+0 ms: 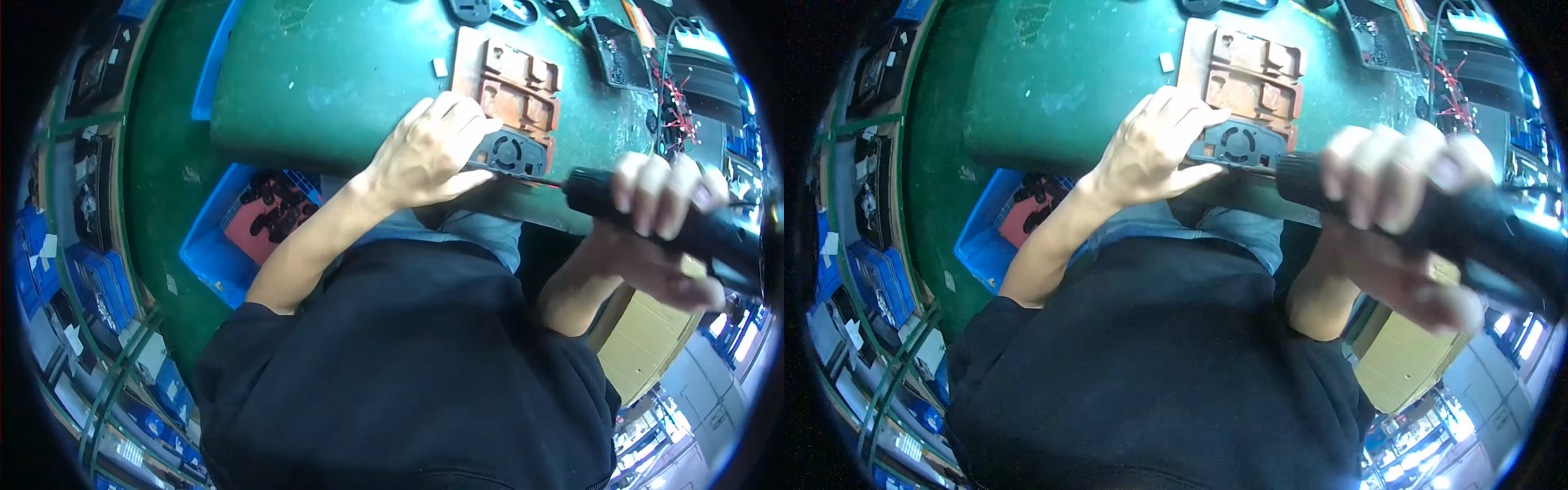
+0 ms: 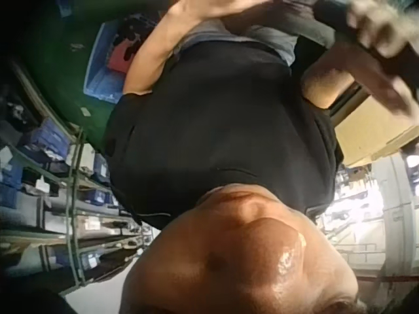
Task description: Assembling electronic components, including a fan and circuit board, into a plastic housing and securing them with an electric screwdriver.
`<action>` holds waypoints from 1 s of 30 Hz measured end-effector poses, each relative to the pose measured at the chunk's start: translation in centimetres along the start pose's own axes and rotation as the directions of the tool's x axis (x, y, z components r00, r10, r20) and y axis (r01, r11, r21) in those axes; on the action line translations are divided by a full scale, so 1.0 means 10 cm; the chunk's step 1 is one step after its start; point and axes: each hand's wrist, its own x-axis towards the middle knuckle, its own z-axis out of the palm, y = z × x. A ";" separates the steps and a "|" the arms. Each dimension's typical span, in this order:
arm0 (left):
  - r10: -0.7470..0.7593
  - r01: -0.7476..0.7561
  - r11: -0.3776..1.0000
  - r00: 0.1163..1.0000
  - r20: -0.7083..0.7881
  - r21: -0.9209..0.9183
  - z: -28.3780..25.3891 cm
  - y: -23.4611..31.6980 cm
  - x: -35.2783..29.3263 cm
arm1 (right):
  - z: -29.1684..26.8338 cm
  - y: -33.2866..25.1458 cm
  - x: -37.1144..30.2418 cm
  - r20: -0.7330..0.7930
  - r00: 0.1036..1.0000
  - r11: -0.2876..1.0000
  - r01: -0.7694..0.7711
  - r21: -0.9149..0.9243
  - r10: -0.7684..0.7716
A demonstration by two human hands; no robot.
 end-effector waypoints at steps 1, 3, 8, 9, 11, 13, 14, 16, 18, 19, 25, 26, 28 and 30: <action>-0.019 0.019 1.000 1.000 0.018 -0.007 -0.02 -0.01 0.02 | -0.05 -0.11 0.04 0.038 0.998 0.998 0.053 -0.040 -0.051; -0.034 0.031 0.999 0.996 0.086 0.025 0.01 -0.06 0.04 | -0.19 -0.26 -0.01 0.100 0.988 0.988 0.123 -0.088 -0.114; -0.048 0.046 0.998 0.998 0.043 0.051 -0.04 0.08 0.00 | -0.14 -0.31 -0.45 -0.292 0.955 0.990 0.007 -0.140 -0.048; -0.038 0.039 0.998 0.999 -0.026 0.048 -0.02 0.09 0.00 | -0.14 -0.34 -0.54 -0.333 0.942 0.982 -0.023 -0.185 -0.040; -0.011 0.019 0.999 0.984 -0.177 0.044 -0.01 0.12 0.20 | -0.15 -0.41 -0.69 -0.400 0.915 0.967 -0.055 -0.249 -0.051; 0.079 -0.047 0.993 0.942 -0.326 0.104 0.08 0.16 0.69 | -0.20 -0.47 -0.80 -0.434 0.899 0.961 -0.066 -0.268 -0.059; 0.068 -0.065 0.998 0.962 -0.263 0.020 0.10 0.21 1.05 | -0.17 -0.59 -0.77 -0.451 0.891 0.967 -0.064 -0.247 -0.057; 0.112 -0.113 0.994 0.982 -0.151 0.003 0.34 0.09 1.67 | -0.19 -0.63 -0.78 -0.443 0.895 0.977 -0.040 -0.208 -0.058; 0.231 -0.229 0.960 0.973 0.008 0.162 0.72 -0.14 2.25 | -0.16 -0.69 -0.73 -0.479 0.877 0.970 -0.086 -0.227 -0.035; 0.281 -0.303 0.914 0.952 0.119 0.268 0.90 -0.28 2.45 | -0.16 -0.71 -0.73 -0.492 0.870 0.970 -0.112 -0.218 -0.010; 0.226 -0.452 0.727 0.868 0.442 0.516 1.35 -0.45 2.83 | -0.23 -0.82 -0.83 -0.555 0.830 0.960 -0.198 -0.200 0.056; 0.245 -0.483 0.706 0.853 0.461 0.517 1.37 -0.45 2.86 | -0.27 -0.84 -0.84 -0.566 0.822 0.958 -0.205 -0.199 0.058; 0.269 -0.536 0.646 0.826 0.495 0.544 1.36 -0.37 2.88 | -0.29 -0.85 -0.88 -0.582 0.812 0.962 -0.193 -0.191 0.047; 0.300 -0.667 0.587 0.706 0.642 0.459 1.40 -0.24 2.99 | -0.36 -0.83 -0.93 -0.592 0.806 0.962 -0.170 -0.212 0.012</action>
